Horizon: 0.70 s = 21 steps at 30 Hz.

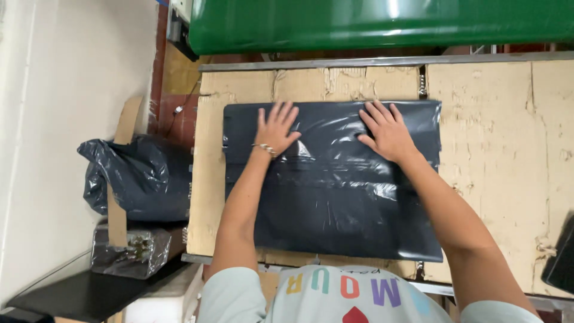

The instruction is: Fold black plastic bags and place them into a red basket

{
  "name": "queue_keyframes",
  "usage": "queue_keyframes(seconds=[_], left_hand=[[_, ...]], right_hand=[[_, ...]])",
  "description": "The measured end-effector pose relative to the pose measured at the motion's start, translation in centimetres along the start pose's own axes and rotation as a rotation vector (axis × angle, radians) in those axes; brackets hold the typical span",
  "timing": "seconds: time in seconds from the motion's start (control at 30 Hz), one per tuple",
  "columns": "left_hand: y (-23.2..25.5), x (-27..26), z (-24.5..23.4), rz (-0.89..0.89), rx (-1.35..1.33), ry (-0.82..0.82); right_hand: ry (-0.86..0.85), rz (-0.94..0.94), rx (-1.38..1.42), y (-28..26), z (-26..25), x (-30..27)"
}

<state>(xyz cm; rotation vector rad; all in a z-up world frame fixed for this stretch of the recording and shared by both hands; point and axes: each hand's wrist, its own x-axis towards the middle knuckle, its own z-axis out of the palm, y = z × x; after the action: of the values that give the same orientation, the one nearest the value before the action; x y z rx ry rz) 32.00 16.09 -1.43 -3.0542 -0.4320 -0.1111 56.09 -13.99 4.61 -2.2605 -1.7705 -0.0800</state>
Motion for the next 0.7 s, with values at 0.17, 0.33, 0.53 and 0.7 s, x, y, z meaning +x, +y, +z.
queue_keyframes(seconds=[0.17, 0.33, 0.53, 0.7], left_hand=[[-7.8, -1.3, -0.1, -0.259, 0.031, -0.050], [-13.7, 0.7, 2.5, -0.276, 0.144, -0.073], [-13.7, 0.8, -6.7, -0.147, 0.205, 0.048], [-8.1, -7.3, -18.5, -0.018, 0.176, 0.412]], right_hand=[[-0.069, 0.288, -0.191, 6.3, 1.3, -2.7], [-0.040, 0.283, -0.294, 14.5, 5.3, -2.1], [0.190, 0.133, -0.363, 13.9, -3.3, -0.4], [0.356, 0.034, -0.358, 6.7, -12.6, -6.0]])
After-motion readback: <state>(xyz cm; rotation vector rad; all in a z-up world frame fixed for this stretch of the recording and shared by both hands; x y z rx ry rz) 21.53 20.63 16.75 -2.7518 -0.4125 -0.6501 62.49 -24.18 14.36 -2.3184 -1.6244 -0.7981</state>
